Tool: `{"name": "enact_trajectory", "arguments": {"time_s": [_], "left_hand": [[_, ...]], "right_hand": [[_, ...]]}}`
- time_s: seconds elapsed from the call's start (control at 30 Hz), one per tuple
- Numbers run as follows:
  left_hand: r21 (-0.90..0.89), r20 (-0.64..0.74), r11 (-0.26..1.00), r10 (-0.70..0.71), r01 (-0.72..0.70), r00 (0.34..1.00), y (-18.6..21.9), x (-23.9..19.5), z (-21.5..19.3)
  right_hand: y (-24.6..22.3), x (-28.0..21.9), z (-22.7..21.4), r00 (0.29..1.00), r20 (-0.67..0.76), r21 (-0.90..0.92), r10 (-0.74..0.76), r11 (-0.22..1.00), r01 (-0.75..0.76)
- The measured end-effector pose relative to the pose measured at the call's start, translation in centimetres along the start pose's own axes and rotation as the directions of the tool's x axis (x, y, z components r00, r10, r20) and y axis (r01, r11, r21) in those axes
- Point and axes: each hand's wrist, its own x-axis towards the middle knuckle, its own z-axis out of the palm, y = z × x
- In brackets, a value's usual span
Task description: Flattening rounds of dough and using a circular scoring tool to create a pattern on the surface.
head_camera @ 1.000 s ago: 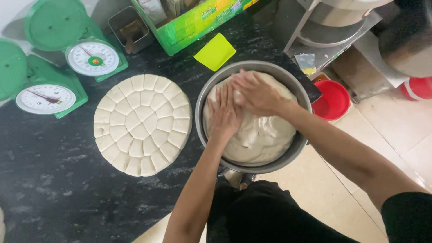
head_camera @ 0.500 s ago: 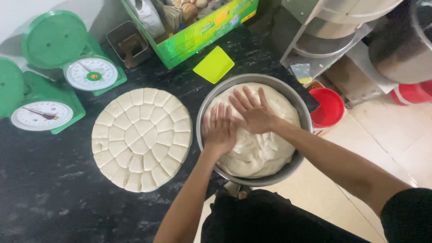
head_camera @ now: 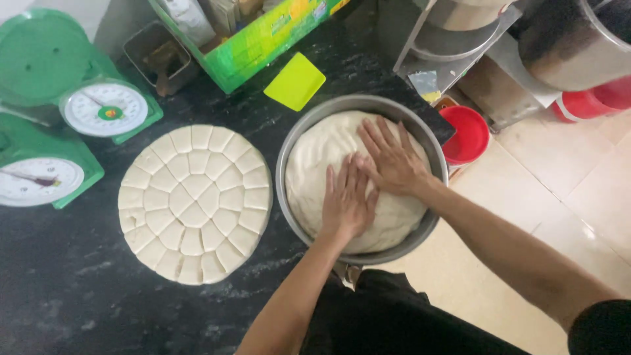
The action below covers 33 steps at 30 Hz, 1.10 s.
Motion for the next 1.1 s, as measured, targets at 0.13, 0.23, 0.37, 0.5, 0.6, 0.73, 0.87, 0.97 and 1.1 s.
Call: {"name": "enact_trajectory", "arguments": {"time_s": [0.13,0.23,0.37,0.5,0.6,0.73,0.87,0.97,1.1], "left_hand": [[-0.041,0.001,0.998,0.043,-0.043,0.999,-0.9,0.3,-1.2],[-0.088,0.148,0.990,0.121,-0.109,0.981,-3.7,0.7,1.6],[-0.345,0.126,0.938,0.079,-0.031,0.989,-2.7,1.7,-4.1],[-0.340,-0.024,0.935,-0.119,0.104,0.993,-2.8,3.7,-2.5],[-0.152,-0.128,0.978,-0.159,0.139,0.979,-3.9,3.2,-1.2],[0.006,-0.171,0.983,-0.182,0.186,0.968,-4.4,2.0,-1.5],[0.008,-0.122,0.974,-0.225,0.227,0.967,-6.0,2.3,-0.3],[0.152,-0.100,0.979,-0.125,0.140,0.987,-8.4,2.6,2.1],[-0.104,-0.219,0.974,-0.222,0.203,0.950,-6.3,2.1,0.9]], "right_hand": [[-1.2,-1.0,0.3,0.991,-0.036,-0.064,0.130,0.989,-0.132],[1.4,0.0,1.2,0.993,0.045,-0.045,0.107,0.993,-0.105],[2.3,0.9,-1.0,0.961,0.276,0.561,0.003,0.811,-0.164],[-0.7,2.1,-0.7,0.998,0.037,0.177,0.042,0.983,-0.048],[-1.7,3.1,0.7,1.000,-0.020,0.084,-0.009,0.996,0.010],[-2.9,3.4,-0.1,0.998,0.013,-0.116,0.063,0.991,-0.061],[-0.8,4.0,1.3,0.998,0.012,-0.061,0.057,0.997,-0.056],[1.1,5.2,0.7,0.992,0.123,-0.038,-0.015,0.999,0.020],[-0.6,6.1,-0.8,0.966,0.223,0.244,-0.134,0.967,0.078]]}}
